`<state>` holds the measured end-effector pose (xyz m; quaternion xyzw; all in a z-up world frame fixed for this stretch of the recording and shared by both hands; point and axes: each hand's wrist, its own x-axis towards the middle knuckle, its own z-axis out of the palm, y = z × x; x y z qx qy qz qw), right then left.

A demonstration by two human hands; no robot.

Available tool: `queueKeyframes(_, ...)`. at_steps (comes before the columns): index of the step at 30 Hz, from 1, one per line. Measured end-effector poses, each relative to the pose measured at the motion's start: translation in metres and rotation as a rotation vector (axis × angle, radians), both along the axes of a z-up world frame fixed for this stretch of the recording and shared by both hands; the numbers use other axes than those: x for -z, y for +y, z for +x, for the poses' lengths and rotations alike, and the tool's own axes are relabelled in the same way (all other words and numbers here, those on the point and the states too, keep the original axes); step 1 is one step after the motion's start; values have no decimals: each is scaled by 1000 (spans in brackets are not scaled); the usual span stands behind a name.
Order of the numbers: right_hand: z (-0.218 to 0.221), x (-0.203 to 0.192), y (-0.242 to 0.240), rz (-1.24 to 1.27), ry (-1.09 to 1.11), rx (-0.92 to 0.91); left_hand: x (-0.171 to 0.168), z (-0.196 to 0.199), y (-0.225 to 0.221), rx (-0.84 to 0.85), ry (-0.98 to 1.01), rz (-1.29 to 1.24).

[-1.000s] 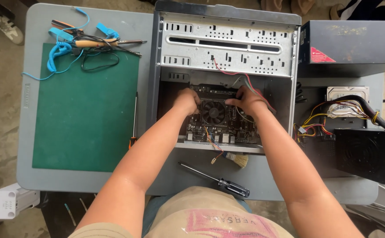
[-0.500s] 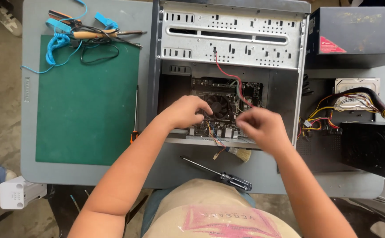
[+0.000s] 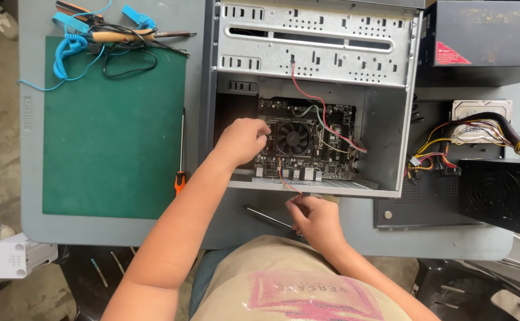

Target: The person is reinstalling a power supply unit (PSU) into a desktop computer case and securing it with screws using a screwdriver.

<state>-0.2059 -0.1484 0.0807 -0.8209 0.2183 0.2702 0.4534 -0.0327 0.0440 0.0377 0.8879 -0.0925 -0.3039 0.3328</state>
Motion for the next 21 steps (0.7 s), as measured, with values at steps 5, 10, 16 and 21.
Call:
queueKeyframes(5, 42, -43, -50, -30, -444, -240, -11, -1, 2, -1, 37, -43)
queueKeyframes(10, 113, 6, -94, 23, -471, -418, 1, 5, 0, -16, 39, -29)
queueKeyframes(16, 133, 86, -106, -184, -281, -1025, -2, 6, 1, -37, 58, -12)
queueKeyframes(21, 131, 112, -96, -238, -452, -1318, 5, 7, 3, -67, 37, -64)
